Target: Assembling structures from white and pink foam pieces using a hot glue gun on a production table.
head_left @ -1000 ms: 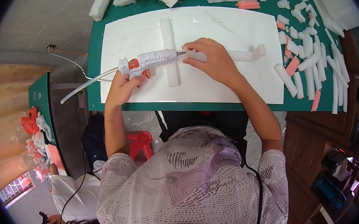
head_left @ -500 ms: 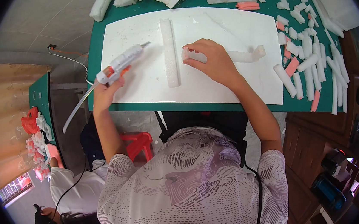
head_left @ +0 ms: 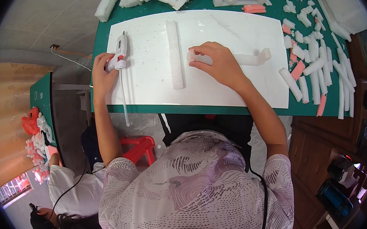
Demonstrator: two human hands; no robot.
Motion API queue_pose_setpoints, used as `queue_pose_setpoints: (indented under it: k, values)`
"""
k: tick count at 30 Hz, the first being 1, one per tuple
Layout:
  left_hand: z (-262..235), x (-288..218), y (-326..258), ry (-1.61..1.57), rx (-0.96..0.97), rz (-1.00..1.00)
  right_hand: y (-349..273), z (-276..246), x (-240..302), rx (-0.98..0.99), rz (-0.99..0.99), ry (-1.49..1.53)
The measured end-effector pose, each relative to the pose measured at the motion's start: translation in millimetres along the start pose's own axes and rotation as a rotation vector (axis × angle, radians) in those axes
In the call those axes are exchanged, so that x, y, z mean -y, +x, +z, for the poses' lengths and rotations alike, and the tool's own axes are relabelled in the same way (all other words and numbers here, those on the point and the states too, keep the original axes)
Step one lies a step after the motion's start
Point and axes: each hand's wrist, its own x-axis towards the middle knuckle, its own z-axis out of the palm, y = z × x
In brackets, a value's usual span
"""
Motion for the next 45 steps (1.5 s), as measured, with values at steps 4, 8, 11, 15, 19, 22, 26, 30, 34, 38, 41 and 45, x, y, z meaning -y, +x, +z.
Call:
queue_pose_setpoints:
  k: [4,8,11,15,19,22,26,30,34,38,41,45]
  values:
    - [-5.5,2.6,0.3,-0.052,0.118,-0.011,-0.1,-1.3,-0.3,0.016,0.011,0.023]
    - [-13.6,-10.8,-2.1,-0.092,0.191,-0.046,0.0,-2.6,-0.4,0.024,0.007,0.012]
    - [-19.6,-13.5,-3.4,-0.095,0.256,0.021,-1.2,-7.4,1.1,0.013,0.003,0.025]
    - [-19.1,-42.3,-4.1,0.054,0.169,0.112,-14.3,-17.8,8.5,-0.048,0.023,0.008]
    - [-12.7,-96.2,0.6,-0.015,0.179,0.147,-45.8,-38.6,25.9,-0.185,0.009,0.021]
    - [12.3,-120.2,16.9,-0.127,0.300,0.246,-78.3,-57.9,13.3,-0.333,0.098,0.057]
    - [39.4,-132.5,44.1,-0.115,0.346,0.266,-102.9,-68.2,-24.2,-0.681,0.212,0.176]
    - [64.8,-130.3,66.9,0.143,0.251,0.228,-105.8,-70.7,-38.3,-0.730,0.333,0.160]
    - [76.3,-149.6,76.0,0.301,0.316,0.014,-101.9,-68.1,-39.2,-0.679,0.400,0.204]
    - [84.2,-151.3,79.8,0.282,0.397,-0.041,-98.8,-69.1,-40.2,-0.579,0.380,0.192]
    - [83.9,-152.6,84.1,0.194,0.436,-0.042,-97.0,-69.5,-41.5,-0.579,0.366,0.153]
    - [70.2,-158.3,78.6,0.143,0.331,0.071,-94.3,-67.3,-45.2,-0.572,0.337,0.171]
